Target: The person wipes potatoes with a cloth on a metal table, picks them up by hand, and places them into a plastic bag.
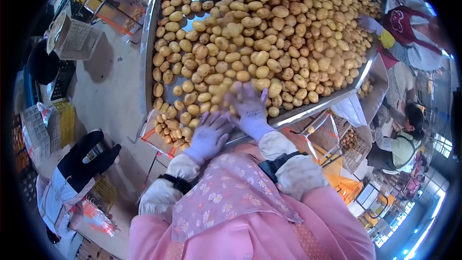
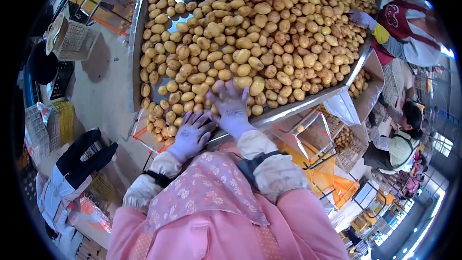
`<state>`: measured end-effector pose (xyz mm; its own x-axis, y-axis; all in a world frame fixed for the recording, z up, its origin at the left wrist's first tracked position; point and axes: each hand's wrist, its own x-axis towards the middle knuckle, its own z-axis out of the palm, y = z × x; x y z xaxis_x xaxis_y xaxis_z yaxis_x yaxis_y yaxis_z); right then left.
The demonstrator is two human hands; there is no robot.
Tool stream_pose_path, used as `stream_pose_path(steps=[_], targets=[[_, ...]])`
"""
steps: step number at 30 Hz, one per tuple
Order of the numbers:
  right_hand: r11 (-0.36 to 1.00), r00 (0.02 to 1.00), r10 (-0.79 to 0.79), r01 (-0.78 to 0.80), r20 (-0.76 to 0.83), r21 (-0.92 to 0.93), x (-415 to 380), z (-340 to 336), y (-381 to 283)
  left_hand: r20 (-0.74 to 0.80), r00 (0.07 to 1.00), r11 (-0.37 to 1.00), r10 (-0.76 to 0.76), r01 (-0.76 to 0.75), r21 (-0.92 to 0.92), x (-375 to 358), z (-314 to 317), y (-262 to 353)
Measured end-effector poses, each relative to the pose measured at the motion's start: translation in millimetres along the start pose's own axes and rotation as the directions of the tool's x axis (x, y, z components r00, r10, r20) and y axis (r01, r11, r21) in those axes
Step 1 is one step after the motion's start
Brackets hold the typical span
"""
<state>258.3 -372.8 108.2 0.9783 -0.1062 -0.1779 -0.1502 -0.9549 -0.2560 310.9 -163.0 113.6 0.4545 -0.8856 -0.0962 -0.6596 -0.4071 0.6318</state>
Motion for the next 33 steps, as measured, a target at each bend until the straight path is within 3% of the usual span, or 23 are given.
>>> stream_pose_path(steps=[1, 3, 4, 5, 6, 8, 10, 11, 13, 15, 17, 18, 20, 22, 23, 24, 25, 27, 28, 29, 31, 32, 33], targets=[[0.982, 0.981, -0.189, 0.188, -0.042, -0.008, -2.9, 16.7, 6.7, 0.007, 1.0, 1.0, -0.009, 0.009, 0.003, -13.2, -8.3, -7.5], [0.937, 0.947, -0.279, 0.233, 0.158, 0.259, 15.8, 14.7, 55.5, -0.015, 0.992, 0.99, -0.127, 0.127, 0.062, -39.6, -24.2, -18.6], [0.982, 0.897, -0.173, 0.19, 0.408, -0.002, 37.3, -34.5, 57.4, -0.012, 0.991, 0.989, -0.136, 0.137, 0.061, -47.6, -28.8, -32.2], [0.961, 0.965, -0.24, 0.251, 0.103, -0.112, 35.5, 5.2, 93.5, -0.103, 0.963, 0.969, -0.247, 0.245, -0.029, -54.7, -31.7, -47.2], [0.981, 0.982, -0.188, 0.189, 0.019, -0.052, 59.8, 0.9, 87.4, -0.182, 0.914, 0.931, -0.362, 0.344, -0.126, -55.9, -37.2, -52.6], [0.998, 0.994, -0.027, 0.033, -0.108, 0.06, 101.6, -4.2, 54.0, -0.472, 0.803, 0.928, -0.364, 0.359, -0.105, -27.8, -46.3, -77.2], [0.991, 0.982, 0.13, -0.122, -0.138, 0.061, 137.0, 0.5, 6.6, -0.61, 0.685, 0.914, -0.398, 0.351, -0.202, 18.5, -53.9, -103.9], [0.992, 0.994, 0.109, -0.108, -0.024, 0.066, 134.8, -2.3, -12.0, -0.603, 0.69, 0.914, -0.401, 0.352, -0.205, 37.4, -54.7, -105.7], [0.993, 0.979, -0.099, 0.11, 0.179, -0.053, 101.6, -2.3, -23.0, -0.553, 0.768, 0.942, -0.322, 0.316, -0.11, 73.0, -55.6, -98.4], [0.942, 0.925, -0.336, 0.334, 0.176, 0.039, 43.1, 0.7, 8.5, -0.387, 0.893, 0.909, -0.231, 0.34, 0.241, 59.8, -53.5, -71.5], [0.969, 0.953, -0.217, 0.236, 0.211, -0.068, 0.3, 11.7, 70.7, -0.308, 0.928, 0.911, -0.208, 0.298, 0.285, 28.6, -36.9, -64.4], [0.97, 0.954, -0.212, 0.231, 0.213, -0.068, -1.5, 4.3, 82.0, -0.315, 0.915, 0.921, -0.253, 0.327, 0.211, 13.0, -29.0, -55.7], [0.971, 0.973, 0.23, -0.229, 0.008, -0.069, -2.5, -13.0, 90.0, -0.306, 0.901, 0.924, -0.307, 0.359, 0.132, -1.4, -19.5, -31.1], [0.981, 0.98, 0.182, -0.175, 0.082, -0.084, 4.6, 0.0, 46.9, -0.093, 0.977, 0.97, -0.19, 0.172, -0.169, 13.3, -13.2, 2.1], [0.989, 0.98, 0.125, -0.111, 0.155, -0.098, 5.8, 4.3, 31.2, -0.091, 0.977, 0.97, -0.192, 0.175, -0.169, 12.7, -11.7, -0.5], [0.993, 0.993, -0.08, 0.072, 0.085, 0.093, 1.2, 6.0, 33.5, -0.051, 0.983, 0.984, -0.175, 0.173, -0.047, 10.0, -9.2, -6.6], [0.993, 0.993, -0.075, 0.066, 0.091, 0.098, 4.1, 0.3, 48.3, -0.003, 0.987, 0.984, -0.161, 0.161, 0.073, 5.4, -7.2, -14.0], [0.991, 0.929, -0.119, 0.135, 0.351, -0.022, 37.1, -31.6, 90.2, 0.003, 0.988, 0.988, -0.155, 0.155, 0.022, -11.1, -23.5, -35.9], [0.958, 0.964, -0.242, 0.255, 0.107, -0.133, 46.4, -7.9, 122.7, -0.048, 0.978, 0.979, -0.201, 0.203, 0.033, -17.0, -30.4, -47.0], [0.966, 0.973, -0.23, 0.232, 0.031, -0.113, 71.3, -8.2, 125.2, -0.096, 0.966, 0.968, -0.241, 0.246, 0.043, -22.1, -37.0, -59.2], [0.996, 0.984, -0.065, 0.055, -0.164, -0.065, 132.6, -23.9, 90.4, -0.418, 0.893, 0.948, -0.166, 0.261, 0.181, -10.0, -49.3, -90.1], [0.996, 0.955, -0.006, 0.033, -0.296, 0.083, 162.1, -14.3, 71.6, -0.508, 0.843, 0.945, -0.18, 0.291, 0.149, 13.6, -60.7, -100.3], [0.994, 0.932, 0.046, -0.006, -0.36, 0.112, 191.3, -8.2, 54.8, -0.595, 0.782, 0.942, -0.187, 0.314, 0.117, 43.3, -75.4, -113.9]])
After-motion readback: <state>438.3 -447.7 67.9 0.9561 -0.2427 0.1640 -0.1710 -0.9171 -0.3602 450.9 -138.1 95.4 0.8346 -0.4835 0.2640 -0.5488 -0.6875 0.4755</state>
